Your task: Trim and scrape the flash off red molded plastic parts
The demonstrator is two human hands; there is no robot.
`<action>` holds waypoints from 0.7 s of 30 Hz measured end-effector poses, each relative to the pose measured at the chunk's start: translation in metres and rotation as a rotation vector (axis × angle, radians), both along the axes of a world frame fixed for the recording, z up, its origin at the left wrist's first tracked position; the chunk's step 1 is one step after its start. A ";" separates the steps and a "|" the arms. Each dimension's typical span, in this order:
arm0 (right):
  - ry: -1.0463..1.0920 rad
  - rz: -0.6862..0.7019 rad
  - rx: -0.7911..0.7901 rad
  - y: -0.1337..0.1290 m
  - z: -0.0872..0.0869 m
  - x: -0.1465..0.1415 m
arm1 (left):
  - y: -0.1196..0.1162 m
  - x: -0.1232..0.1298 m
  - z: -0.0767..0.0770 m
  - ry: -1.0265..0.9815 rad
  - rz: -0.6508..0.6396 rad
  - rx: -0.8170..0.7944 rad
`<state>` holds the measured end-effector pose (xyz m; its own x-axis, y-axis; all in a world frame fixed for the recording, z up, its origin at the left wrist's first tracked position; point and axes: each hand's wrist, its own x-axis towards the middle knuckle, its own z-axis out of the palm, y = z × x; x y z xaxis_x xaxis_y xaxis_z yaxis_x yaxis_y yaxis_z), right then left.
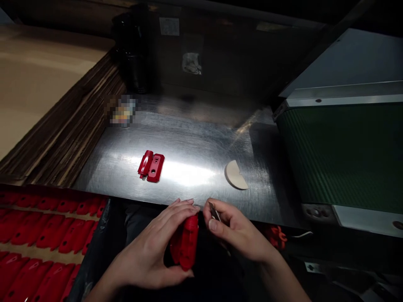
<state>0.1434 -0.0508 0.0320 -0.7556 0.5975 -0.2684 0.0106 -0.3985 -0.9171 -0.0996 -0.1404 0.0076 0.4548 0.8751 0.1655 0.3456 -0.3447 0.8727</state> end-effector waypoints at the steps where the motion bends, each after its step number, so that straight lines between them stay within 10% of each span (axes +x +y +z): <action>1: -0.029 -0.052 0.052 -0.004 0.001 -0.002 | 0.001 0.000 0.000 0.008 -0.001 -0.001; 9: -0.482 -0.163 0.382 -0.008 0.016 -0.010 | 0.003 0.005 -0.006 -0.038 0.023 -0.070; 16: -0.872 -0.474 0.648 0.005 -0.008 0.012 | 0.008 0.016 -0.038 -1.001 0.398 -0.488; 21: -1.189 -0.690 0.807 0.032 -0.032 0.055 | 0.018 0.022 -0.045 -1.225 0.499 -0.563</action>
<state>0.1985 -0.0186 0.0005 0.1074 0.9924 0.0606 0.8735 -0.0651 -0.4824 -0.0777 -0.1222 -0.0377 -0.0862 0.9772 -0.1942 -0.7290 0.0710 0.6808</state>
